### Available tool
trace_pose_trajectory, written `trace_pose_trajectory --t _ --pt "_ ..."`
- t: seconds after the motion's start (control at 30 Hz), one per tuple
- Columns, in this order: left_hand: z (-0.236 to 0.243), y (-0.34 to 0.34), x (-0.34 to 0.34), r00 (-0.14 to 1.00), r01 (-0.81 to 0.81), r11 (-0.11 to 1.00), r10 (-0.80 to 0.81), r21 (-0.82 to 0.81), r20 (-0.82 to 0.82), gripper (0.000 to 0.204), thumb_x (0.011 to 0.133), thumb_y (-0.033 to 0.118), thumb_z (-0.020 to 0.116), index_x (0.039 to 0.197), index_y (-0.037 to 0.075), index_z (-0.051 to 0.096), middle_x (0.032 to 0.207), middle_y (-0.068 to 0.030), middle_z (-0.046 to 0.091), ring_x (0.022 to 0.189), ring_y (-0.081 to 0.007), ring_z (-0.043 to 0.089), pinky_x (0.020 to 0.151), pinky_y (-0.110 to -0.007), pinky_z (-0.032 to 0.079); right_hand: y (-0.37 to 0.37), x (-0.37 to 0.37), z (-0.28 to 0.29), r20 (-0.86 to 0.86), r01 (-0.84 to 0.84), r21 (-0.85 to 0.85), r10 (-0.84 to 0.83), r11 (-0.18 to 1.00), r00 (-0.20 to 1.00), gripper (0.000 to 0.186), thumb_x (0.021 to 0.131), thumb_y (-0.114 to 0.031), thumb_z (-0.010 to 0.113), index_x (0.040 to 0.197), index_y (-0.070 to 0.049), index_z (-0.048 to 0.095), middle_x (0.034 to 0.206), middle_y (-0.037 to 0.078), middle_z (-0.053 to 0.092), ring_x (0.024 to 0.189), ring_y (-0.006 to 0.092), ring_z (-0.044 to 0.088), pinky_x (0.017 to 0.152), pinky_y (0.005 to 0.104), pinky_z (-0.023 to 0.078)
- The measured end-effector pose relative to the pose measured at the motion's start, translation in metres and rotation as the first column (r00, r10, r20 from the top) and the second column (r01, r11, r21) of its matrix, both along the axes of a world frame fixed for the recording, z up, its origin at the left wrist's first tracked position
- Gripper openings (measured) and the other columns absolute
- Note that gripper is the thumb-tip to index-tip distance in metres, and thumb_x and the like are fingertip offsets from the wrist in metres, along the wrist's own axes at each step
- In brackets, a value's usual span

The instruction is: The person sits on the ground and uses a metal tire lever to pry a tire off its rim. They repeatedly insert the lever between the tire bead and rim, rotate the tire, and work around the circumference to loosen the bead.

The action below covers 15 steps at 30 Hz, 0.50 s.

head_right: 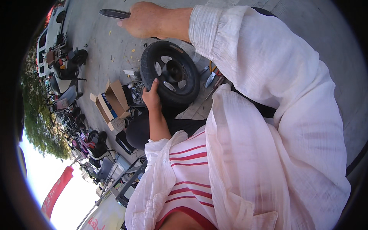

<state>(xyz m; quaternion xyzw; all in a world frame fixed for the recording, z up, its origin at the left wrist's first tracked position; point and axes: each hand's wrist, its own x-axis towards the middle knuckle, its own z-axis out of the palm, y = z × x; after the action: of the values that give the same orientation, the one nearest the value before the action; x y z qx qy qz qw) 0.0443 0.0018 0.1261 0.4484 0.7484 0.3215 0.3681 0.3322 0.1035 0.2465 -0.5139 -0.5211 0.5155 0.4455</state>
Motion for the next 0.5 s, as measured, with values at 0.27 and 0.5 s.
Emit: trace_pose_trajectory --t 0.27,0.5 --pt "-0.006 -0.003 0.012 0.985 0.069 0.995 -0.055 0.076 -0.165 0.072 0.07 0.034 0.084 0.121 -0.008 0.056 0.11 -0.0189 0.065 0.1 -0.0268 0.063 0.091 -0.035 0.046 -0.041 -0.012 -0.031 0.204 -0.09 0.105 0.067 0.99 0.977 0.04 0.094 -0.037 0.058 0.084 0.0 0.068 0.066 0.012 0.057 0.062 0.0228 0.055 0.063 0.038 0.044" --pt "0.0 0.002 0.017 0.989 0.127 0.992 -0.127 -0.006 -0.079 0.077 0.065 0.035 0.085 0.121 -0.009 0.055 0.115 -0.0229 0.062 0.105 -0.0311 0.062 0.092 -0.039 0.046 -0.089 -0.002 -0.115 0.524 -0.261 -0.07 0.258 0.963 0.812 0.032 0.089 -0.029 0.063 0.087 0.002 0.069 0.08 0.023 0.065 0.082 0.0403 0.063 0.074 0.0467 0.048"
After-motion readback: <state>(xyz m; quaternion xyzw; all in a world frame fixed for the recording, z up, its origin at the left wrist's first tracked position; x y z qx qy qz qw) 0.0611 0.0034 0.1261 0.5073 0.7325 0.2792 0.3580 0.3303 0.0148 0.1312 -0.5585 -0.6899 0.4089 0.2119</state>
